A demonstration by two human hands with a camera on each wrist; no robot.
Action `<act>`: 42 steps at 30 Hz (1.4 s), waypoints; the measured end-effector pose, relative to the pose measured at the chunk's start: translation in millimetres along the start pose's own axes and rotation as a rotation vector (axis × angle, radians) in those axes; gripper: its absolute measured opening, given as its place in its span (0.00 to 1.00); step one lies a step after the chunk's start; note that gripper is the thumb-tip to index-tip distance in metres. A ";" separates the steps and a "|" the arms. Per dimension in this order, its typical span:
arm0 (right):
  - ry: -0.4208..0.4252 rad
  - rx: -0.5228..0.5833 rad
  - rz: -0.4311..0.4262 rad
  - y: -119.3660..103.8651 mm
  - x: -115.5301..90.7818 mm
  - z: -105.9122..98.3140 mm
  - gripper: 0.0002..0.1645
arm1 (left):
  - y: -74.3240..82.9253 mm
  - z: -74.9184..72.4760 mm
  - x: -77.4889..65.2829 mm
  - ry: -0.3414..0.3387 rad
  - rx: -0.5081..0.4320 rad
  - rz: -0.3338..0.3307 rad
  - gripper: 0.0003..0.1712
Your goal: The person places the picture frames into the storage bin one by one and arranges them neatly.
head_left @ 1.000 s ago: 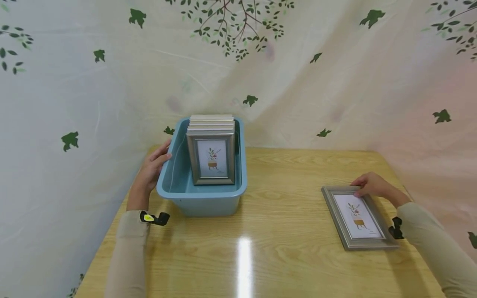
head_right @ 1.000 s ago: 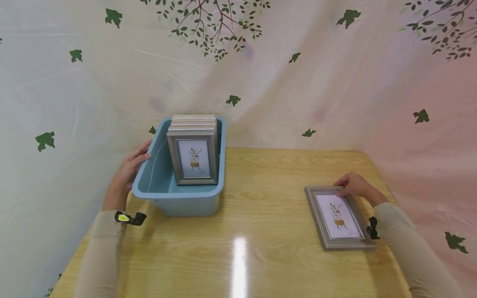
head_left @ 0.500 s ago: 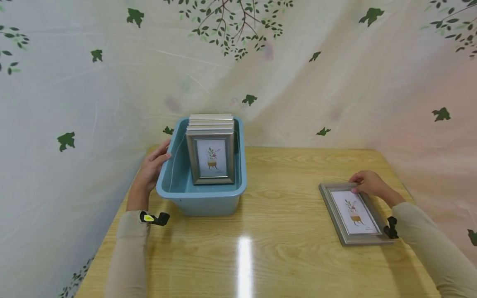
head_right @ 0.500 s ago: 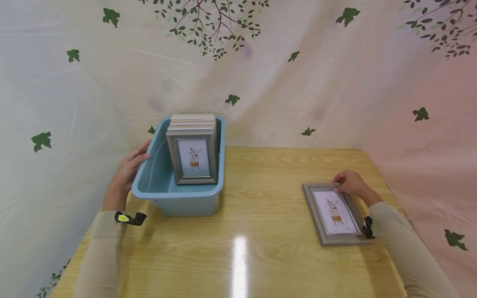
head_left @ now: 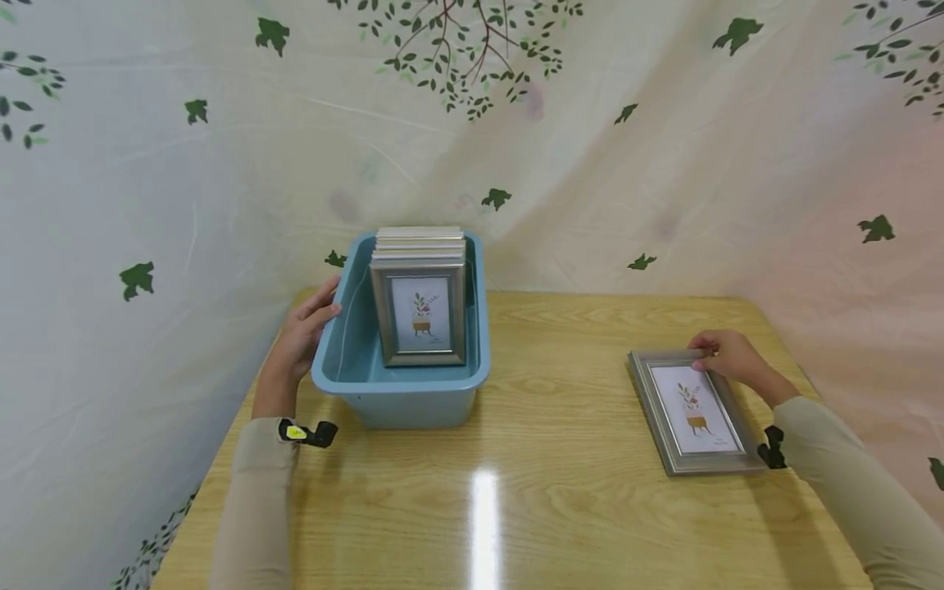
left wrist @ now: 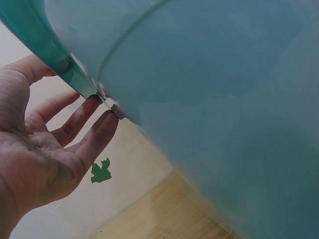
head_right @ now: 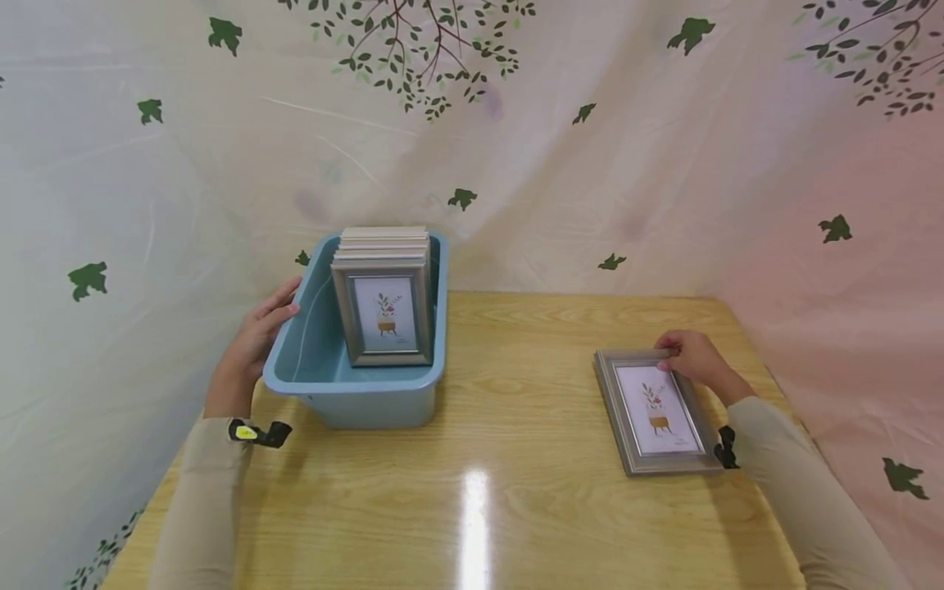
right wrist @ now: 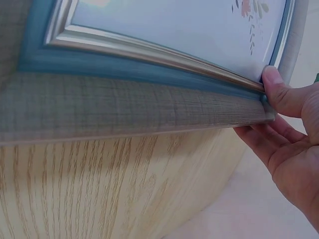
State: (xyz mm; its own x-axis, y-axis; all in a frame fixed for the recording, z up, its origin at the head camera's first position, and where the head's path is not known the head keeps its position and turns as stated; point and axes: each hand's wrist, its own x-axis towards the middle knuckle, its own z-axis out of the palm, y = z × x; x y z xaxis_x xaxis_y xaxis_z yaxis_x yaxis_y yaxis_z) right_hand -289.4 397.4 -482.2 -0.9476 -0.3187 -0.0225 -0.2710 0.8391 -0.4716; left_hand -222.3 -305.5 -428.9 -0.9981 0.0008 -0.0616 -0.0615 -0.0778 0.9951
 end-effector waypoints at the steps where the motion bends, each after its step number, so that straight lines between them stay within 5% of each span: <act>1: -0.001 0.004 0.000 -0.4 -0.1 0.3 0.14 | -0.5 -0.1 -0.1 -0.001 0.006 0.004 0.37; 17: -0.026 0.012 -0.022 -8.1 1.7 -13.2 0.17 | -2.1 -1.2 0.3 0.001 0.022 0.024 0.36; 32: -0.214 0.229 0.066 -19.3 0.6 -45.3 0.23 | -1.2 -0.6 0.4 -0.008 0.036 0.009 0.37; 42: -0.262 0.311 0.105 -24.5 4.3 -55.0 0.25 | -1.4 -0.9 0.6 -0.005 0.012 0.010 0.37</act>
State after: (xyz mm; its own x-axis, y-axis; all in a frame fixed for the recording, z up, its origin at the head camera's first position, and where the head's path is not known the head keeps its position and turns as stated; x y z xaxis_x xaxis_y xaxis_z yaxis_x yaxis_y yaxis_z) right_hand -296.2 399.8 -422.3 -0.8813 -0.3736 -0.2893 -0.0733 0.7128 -0.6975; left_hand -222.8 -306.3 -430.5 -0.9987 0.0046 -0.0510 -0.0512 -0.0654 0.9965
